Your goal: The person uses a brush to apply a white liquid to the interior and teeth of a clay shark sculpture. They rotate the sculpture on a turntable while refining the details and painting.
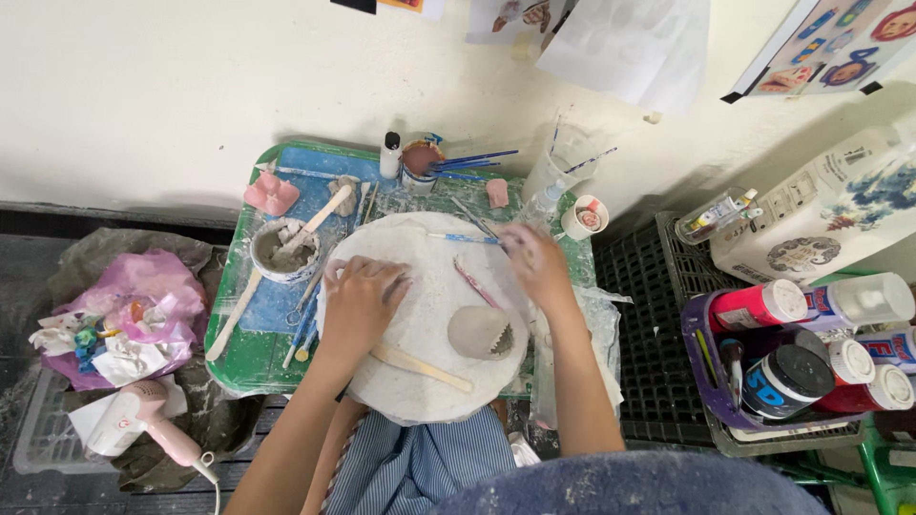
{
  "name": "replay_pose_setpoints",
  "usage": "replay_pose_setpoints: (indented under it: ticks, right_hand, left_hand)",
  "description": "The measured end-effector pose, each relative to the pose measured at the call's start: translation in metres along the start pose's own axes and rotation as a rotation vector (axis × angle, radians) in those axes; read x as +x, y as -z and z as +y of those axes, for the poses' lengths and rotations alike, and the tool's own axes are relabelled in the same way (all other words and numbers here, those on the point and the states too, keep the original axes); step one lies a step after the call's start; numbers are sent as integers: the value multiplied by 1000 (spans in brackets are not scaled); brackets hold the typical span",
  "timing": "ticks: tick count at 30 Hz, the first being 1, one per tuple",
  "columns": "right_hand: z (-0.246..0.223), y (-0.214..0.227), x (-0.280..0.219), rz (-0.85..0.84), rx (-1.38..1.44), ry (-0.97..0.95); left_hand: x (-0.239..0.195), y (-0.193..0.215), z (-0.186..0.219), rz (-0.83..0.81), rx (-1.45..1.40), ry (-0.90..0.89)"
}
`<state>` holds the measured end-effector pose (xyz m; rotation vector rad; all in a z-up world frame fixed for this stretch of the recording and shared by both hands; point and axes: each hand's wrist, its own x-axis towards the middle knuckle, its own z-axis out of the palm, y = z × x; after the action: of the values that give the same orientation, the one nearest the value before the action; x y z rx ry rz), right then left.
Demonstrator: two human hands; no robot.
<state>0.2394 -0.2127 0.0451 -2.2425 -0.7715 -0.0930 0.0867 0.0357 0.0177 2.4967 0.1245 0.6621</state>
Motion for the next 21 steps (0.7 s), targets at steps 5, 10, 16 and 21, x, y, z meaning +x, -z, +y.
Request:
replay_pose_setpoints:
  ticks: [5,10,16,21]
  right_hand:
    - [3,-18,38,-187,-343,150]
    - [8,5,11,90,-352,201]
    - [5,4,-136,867,329,368]
    - [2,-72,-204,898,441,392]
  left_hand:
    - [-3,2,4,-1,-34,16]
    - [-7,4,7,-23,-78,9]
    - [-20,6,19,-41,-124,-5]
    - [-25,6,27,-57,-125,4]
